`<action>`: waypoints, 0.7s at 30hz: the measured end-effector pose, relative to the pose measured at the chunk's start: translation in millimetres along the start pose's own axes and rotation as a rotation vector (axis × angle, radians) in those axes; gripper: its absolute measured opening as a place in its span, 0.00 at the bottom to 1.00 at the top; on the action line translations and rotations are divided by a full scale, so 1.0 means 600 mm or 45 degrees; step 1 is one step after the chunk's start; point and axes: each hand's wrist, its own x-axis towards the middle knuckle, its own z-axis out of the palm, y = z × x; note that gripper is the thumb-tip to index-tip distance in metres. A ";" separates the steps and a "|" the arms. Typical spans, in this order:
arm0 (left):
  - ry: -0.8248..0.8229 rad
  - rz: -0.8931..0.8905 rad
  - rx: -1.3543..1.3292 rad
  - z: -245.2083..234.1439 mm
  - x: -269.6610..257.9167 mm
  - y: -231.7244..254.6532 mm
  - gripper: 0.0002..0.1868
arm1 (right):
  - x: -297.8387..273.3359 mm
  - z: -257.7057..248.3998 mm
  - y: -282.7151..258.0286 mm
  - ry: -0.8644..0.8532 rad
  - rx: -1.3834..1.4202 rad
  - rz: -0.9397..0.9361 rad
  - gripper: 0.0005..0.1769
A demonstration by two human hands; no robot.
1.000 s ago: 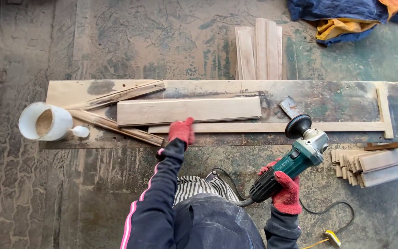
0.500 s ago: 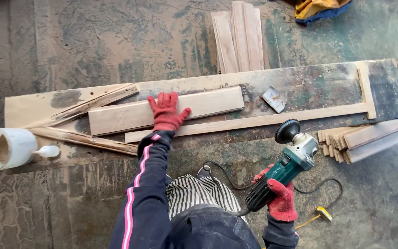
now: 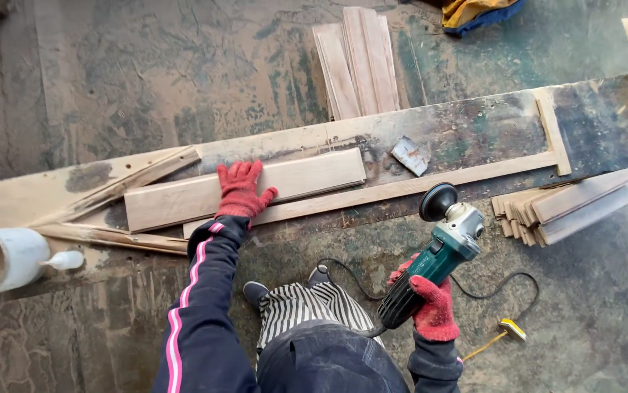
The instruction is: Sanding several wooden planks using an electric angle grinder and then finishing with a manual sanding block.
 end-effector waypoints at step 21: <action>-0.227 -0.823 -2.821 -0.073 -0.129 0.175 0.29 | 0.002 0.335 0.250 -0.164 -0.657 0.327 0.27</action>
